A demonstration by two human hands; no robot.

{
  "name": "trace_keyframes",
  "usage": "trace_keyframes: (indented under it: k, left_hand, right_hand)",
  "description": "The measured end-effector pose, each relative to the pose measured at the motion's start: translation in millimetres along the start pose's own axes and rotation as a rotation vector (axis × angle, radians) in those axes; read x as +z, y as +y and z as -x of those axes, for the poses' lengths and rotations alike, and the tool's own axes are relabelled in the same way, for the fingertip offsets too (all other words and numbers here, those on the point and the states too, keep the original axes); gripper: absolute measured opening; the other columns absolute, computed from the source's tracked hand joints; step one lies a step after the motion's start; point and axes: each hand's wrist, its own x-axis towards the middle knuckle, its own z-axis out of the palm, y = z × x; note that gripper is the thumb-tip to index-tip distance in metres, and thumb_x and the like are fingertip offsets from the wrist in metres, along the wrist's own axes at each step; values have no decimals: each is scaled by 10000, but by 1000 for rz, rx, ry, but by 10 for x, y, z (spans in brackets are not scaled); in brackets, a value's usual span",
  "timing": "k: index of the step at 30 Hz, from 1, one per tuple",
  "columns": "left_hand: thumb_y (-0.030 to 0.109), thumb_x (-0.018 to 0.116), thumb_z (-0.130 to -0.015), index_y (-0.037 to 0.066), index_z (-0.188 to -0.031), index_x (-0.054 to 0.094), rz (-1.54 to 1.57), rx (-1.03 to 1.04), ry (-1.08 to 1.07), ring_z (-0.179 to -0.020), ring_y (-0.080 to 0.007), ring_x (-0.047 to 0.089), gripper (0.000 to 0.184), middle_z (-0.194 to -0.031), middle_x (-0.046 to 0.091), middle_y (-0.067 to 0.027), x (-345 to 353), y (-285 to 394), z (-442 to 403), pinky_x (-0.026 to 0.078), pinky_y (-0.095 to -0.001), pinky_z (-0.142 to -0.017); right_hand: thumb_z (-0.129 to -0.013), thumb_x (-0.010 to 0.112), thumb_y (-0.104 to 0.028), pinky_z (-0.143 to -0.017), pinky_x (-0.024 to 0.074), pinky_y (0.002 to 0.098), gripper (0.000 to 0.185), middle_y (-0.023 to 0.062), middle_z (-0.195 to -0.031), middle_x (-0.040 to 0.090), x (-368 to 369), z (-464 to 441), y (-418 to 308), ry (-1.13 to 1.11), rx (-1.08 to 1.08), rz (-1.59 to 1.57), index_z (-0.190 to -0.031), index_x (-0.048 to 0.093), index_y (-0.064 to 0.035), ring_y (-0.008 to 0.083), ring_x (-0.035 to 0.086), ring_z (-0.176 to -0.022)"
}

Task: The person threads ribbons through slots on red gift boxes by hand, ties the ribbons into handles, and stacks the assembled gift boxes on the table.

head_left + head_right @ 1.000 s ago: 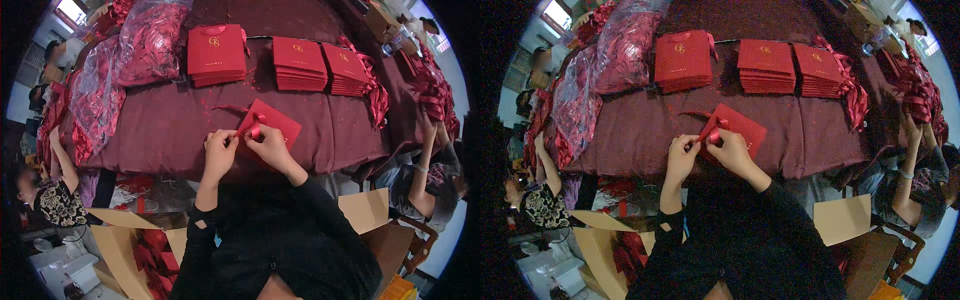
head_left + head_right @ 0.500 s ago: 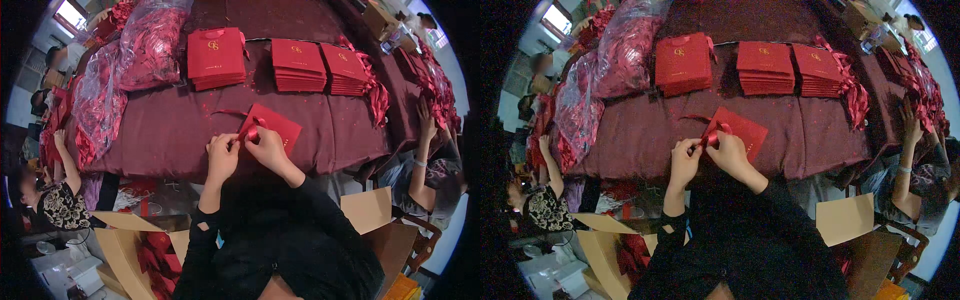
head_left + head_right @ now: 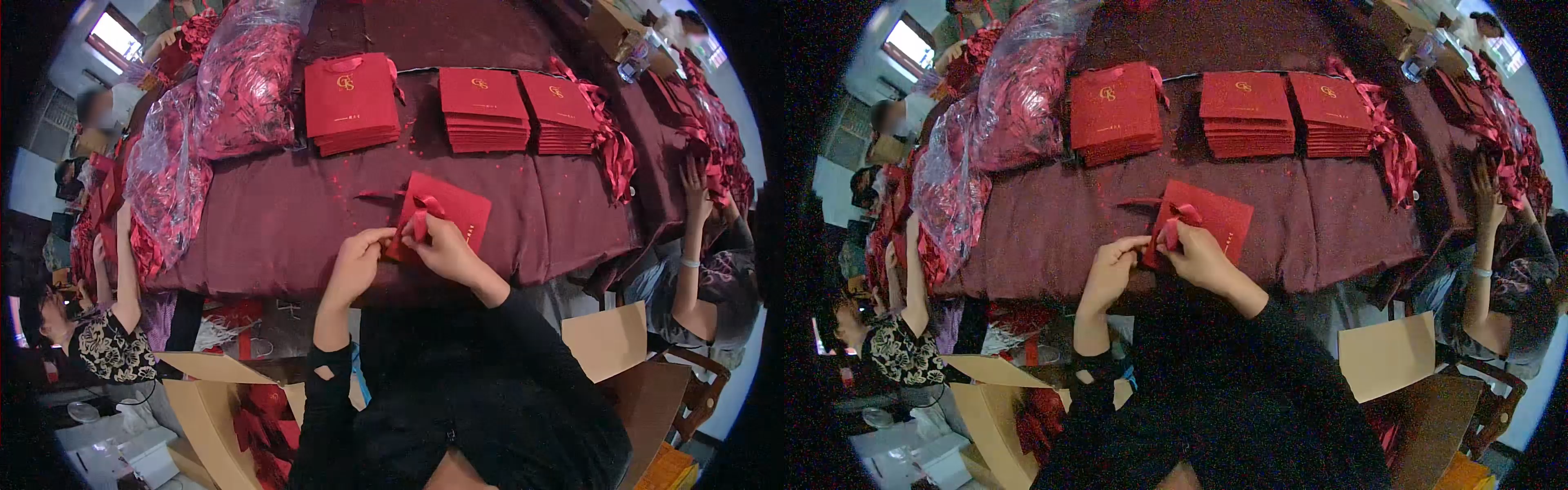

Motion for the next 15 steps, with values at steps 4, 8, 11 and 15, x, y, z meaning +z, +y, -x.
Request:
trace_keyframes:
  k: [4, 8, 11, 15]
  left_hand:
    - [-11, 543, -828, -7, -1045, 636, -303, 349, -47, -895, -304, 601, 236, -953, 625, -132, -4, 62, -93, 468, -321, -798]
    - [11, 579, -794, -9, -961, 641, -465, 470, -40, -912, -318, 582, 180, -914, 610, -139, 2, 92, -171, 465, -366, -786]
    - [21, 596, -777, -8, -908, 643, -522, 559, 22, -893, -325, 573, 142, -889, 607, -139, 2, 12, -176, 462, -389, -772]
    - [33, 630, -806, -10, -863, 663, -536, 473, 266, -890, -293, 602, 79, -888, 634, -136, -298, -84, -114, 473, -382, -793]
  right_hand:
    - [-807, 670, -63, -654, 482, 368, 155, 159, -839, 629, -99, 72, -32, -66, 68, -64, -854, 532, -10, 344, 624, -780]
    - [-808, 704, -66, -629, 468, 268, 161, 57, -767, 632, -56, 69, 149, -8, -68, -161, -859, 565, -5, 89, 554, -695]
    - [-764, 768, -208, -609, 485, 334, 289, 129, -783, 650, -247, 40, -146, -119, 227, 20, -782, 565, -3, 234, 661, -720]
    - [-746, 791, -266, -586, 486, 315, 333, 124, -752, 655, -250, 95, -57, -49, 217, -4, -740, 584, -5, 180, 660, -686]
